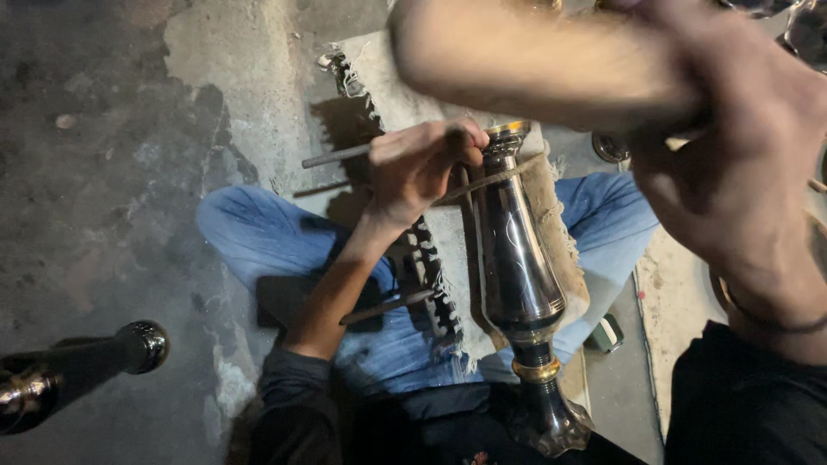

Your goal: The person sits cross-legged on the floor with a brass vase clamped on their lap and engraves decorative curved patterns into its surface using a small hand engraving tool, tapping it with a wooden mallet. They rotate the vase to reach different sections and continue engraving along the body.

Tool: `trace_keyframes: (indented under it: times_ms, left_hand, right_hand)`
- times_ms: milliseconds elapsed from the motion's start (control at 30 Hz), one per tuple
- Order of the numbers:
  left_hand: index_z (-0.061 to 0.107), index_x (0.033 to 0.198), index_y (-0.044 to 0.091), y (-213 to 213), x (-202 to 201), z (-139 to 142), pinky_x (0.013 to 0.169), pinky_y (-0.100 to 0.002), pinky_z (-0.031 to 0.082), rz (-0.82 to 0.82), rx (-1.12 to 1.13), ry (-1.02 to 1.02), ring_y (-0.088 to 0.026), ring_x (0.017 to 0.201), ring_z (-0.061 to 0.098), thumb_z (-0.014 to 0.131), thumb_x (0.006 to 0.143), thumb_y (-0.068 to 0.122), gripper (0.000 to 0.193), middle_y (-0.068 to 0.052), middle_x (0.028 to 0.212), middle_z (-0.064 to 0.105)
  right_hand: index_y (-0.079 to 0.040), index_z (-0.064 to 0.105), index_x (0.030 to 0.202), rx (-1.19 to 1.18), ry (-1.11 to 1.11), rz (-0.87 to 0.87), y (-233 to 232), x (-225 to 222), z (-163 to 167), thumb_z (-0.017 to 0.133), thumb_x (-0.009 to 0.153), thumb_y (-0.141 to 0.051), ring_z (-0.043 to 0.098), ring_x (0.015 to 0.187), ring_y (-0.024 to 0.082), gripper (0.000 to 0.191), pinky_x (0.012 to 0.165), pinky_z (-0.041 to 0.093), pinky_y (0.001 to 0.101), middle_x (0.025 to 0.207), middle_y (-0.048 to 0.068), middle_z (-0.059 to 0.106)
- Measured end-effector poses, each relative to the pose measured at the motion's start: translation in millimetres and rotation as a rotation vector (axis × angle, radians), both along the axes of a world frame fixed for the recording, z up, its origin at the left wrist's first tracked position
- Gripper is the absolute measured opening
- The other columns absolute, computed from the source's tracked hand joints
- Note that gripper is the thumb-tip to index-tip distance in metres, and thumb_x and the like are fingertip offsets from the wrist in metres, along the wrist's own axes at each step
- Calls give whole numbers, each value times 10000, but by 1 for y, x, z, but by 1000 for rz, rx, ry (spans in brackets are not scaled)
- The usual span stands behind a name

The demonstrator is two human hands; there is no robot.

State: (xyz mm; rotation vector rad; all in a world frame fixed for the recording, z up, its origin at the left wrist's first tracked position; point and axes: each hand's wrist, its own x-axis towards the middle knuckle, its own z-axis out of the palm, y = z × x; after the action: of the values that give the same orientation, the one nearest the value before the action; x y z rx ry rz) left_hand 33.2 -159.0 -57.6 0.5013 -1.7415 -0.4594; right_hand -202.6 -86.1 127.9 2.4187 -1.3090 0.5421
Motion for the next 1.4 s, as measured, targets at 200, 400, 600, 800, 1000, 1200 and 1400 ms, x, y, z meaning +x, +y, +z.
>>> trace_keyframes:
  times_ms: [200, 400, 600, 800, 1000, 1200, 1400]
  left_hand:
    - [783, 952, 75, -7, -4, -2, 717, -289, 643, -4, 11, -60, -140, 768, 781, 693, 1004, 75, 104, -27, 905, 791]
    - [770, 1008, 56, -7, 2, 7, 763, -287, 661, -113, 13, -58, -168, 839, 790, 704, 1020, 99, 79, -48, 965, 788]
    - [730, 1006, 0, -3, -1, 15, 772, -269, 666, -161, 153, 75, -177, 879, 781, 677, 1004, -8, 54, -78, 1003, 771]
    - [672, 992, -15, 6, 3, 19, 839, -294, 669, -134, 151, 41, -171, 906, 777, 651, 1000, -80, 69, -58, 1033, 752]
    - [680, 975, 40, 0, 5, -1, 837, -324, 655, -85, 68, -20, -183, 902, 785, 668, 991, -37, 80, -30, 1004, 764]
    - [742, 1069, 115, 3, 6, -48, 816, -369, 606, 251, -65, -164, -201, 860, 751, 668, 985, 139, 114, -42, 1002, 772]
    - [698, 1143, 81, 4, 0, -68, 904, -413, 568, 324, -59, -163, -271, 967, 722, 608, 1000, 177, 194, -86, 1079, 749]
  right_hand:
    - [-103, 580, 1468, 11, 34, -4, 2, 6, 5, 775, 961, -59, 601, 759, 220, 545, 713, 491, 361, 854, 92, 590]
    - [-219, 651, 1450, -95, 424, -182, 8, 7, 8, 742, 955, -179, 561, 608, 138, 504, 629, 438, 300, 748, 8, 594]
    - [-211, 675, 1444, -122, 306, -161, -1, -3, -5, 860, 918, -163, 567, 680, 164, 560, 666, 420, 320, 816, 10, 585]
    - [-122, 622, 1471, -74, 157, -88, -5, -14, -15, 862, 855, -133, 574, 789, 214, 661, 744, 428, 353, 939, 52, 579]
    - [-164, 610, 1536, -60, 123, -72, -2, -19, -21, 790, 949, -142, 523, 747, 204, 614, 712, 406, 359, 899, 41, 532]
    - [-229, 588, 1608, -64, 213, -59, 2, -5, -7, 718, 1030, -166, 479, 729, 180, 595, 707, 389, 356, 880, 23, 499]
    - [-305, 595, 1547, -101, 546, -71, 2, 7, 13, 700, 1011, -270, 553, 815, 121, 547, 751, 437, 322, 878, -27, 571]
